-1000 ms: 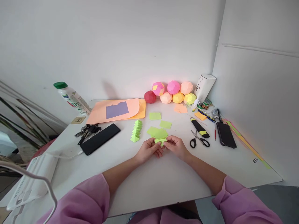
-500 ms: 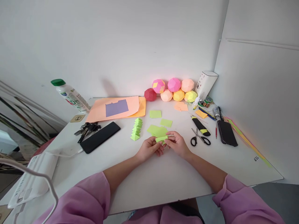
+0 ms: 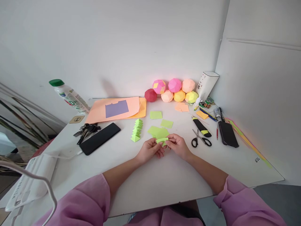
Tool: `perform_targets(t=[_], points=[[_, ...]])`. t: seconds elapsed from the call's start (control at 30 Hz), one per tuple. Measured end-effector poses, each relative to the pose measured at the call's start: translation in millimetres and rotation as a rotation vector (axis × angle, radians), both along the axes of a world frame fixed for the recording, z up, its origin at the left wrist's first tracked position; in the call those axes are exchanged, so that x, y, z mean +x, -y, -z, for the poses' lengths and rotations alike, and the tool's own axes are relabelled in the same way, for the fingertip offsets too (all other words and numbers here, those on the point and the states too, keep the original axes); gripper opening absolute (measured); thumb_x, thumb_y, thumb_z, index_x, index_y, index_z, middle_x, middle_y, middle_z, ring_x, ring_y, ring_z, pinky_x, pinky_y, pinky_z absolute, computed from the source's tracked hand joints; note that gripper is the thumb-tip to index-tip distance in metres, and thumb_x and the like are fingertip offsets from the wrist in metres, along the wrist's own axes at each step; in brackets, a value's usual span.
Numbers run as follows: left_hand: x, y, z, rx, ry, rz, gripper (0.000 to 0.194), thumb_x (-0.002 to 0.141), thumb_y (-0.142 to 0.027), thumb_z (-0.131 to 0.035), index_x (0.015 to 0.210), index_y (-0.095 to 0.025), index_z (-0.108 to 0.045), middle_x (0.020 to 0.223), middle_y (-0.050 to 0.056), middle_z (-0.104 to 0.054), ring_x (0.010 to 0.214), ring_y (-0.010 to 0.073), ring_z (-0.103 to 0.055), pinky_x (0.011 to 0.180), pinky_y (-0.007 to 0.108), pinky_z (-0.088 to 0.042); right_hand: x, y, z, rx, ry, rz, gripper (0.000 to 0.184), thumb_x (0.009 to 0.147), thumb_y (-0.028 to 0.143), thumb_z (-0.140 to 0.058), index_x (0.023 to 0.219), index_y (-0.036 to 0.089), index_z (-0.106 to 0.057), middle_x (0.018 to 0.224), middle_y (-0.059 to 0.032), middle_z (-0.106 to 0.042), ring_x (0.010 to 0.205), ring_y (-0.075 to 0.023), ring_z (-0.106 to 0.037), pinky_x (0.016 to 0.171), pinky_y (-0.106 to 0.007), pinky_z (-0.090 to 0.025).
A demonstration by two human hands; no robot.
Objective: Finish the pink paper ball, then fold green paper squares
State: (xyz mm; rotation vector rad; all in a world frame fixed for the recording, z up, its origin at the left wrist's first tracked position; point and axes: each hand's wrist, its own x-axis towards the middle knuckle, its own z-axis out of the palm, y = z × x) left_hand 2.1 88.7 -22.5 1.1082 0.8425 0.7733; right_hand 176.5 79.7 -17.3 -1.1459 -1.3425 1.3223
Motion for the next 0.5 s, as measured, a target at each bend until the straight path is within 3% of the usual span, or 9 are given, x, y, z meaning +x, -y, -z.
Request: perform_targets(t=[0.5], points=[[0.1, -0.1, 0.4, 0.01, -0.018, 0.01, 0.038, 0.077, -0.051, -0.065, 0.077, -0.016, -0.05, 0.063, 0.002, -0.069, 0.05, 0.0147, -0.064, 0.046, 0.025, -0.05, -0.6, -0.6, 2.3, -0.013, -0.015, 0.014, 0.027, 0.075, 0.04, -0.068, 0.086, 0.018, -0.056, 0.066, -0.0006, -0.067, 0.062, -0.0157, -0.066, 0.054, -0.026, -0.047]])
